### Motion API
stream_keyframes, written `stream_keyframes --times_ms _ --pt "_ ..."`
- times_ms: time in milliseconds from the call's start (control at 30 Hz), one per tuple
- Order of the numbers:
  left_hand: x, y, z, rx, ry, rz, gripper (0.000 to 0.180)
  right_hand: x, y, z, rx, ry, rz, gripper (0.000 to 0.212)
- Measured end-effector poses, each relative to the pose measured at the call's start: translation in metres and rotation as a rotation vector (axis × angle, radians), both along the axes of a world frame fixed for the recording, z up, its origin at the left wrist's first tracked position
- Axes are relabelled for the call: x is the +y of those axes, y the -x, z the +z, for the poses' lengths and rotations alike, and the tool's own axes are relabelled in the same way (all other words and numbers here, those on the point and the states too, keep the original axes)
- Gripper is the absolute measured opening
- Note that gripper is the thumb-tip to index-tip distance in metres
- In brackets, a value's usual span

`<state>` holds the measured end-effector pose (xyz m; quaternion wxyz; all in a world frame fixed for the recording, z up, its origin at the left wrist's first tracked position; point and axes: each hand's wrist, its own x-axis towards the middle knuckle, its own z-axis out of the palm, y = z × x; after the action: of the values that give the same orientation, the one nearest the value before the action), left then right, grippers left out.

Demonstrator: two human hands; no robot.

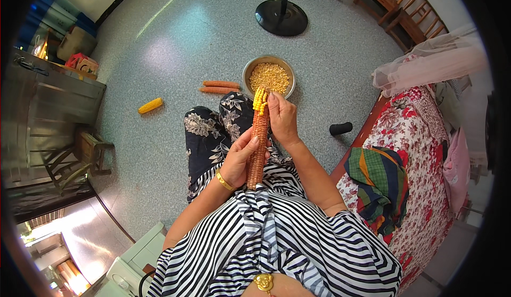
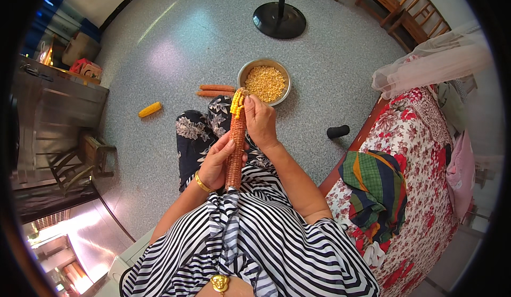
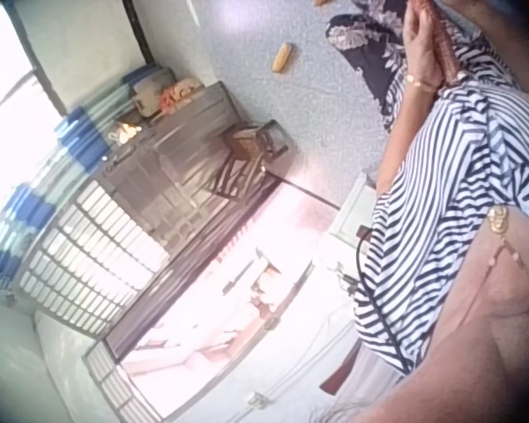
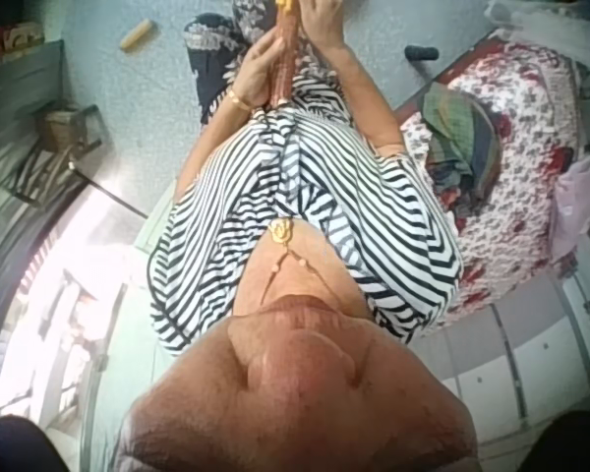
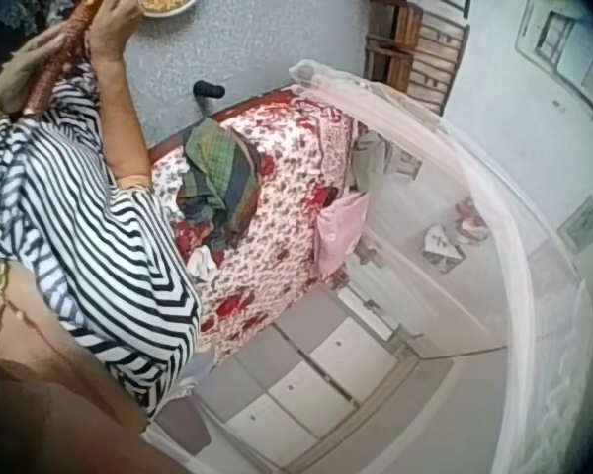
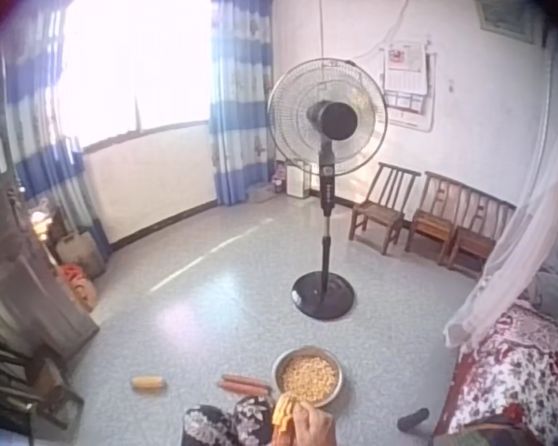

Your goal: The person removes corn kernels from an ear of corn by hand into a metal bowl, tosses the empty cob onto the floor, picks up another ear of corn, and begins removing its kernels.

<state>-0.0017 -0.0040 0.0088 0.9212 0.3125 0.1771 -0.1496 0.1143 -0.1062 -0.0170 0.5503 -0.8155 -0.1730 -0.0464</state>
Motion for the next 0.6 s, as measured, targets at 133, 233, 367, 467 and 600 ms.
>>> stream_keyframes --times_ms 133,233,367,467,600 --pt "0.003 -0.001 0.001 -0.004 0.109 -0.020 0.042 -0.001 -0.002 -0.004 0.062 -0.105 0.026 0.032" --pt "0.003 0.000 -0.001 0.001 0.118 -0.025 0.041 -0.006 -0.003 -0.008 0.189 -0.219 0.083 0.032" --pt "0.005 -0.001 -0.005 0.002 0.109 -0.019 0.038 -0.011 -0.004 -0.010 0.282 -0.190 0.167 0.030" --pt "0.006 -0.001 -0.007 0.027 0.051 -0.008 0.044 -0.014 -0.008 -0.013 0.360 -0.202 0.231 0.027" --pt "0.003 -0.002 -0.007 0.033 -0.103 0.001 0.044 -0.016 -0.009 -0.014 0.487 -0.367 0.312 0.023"
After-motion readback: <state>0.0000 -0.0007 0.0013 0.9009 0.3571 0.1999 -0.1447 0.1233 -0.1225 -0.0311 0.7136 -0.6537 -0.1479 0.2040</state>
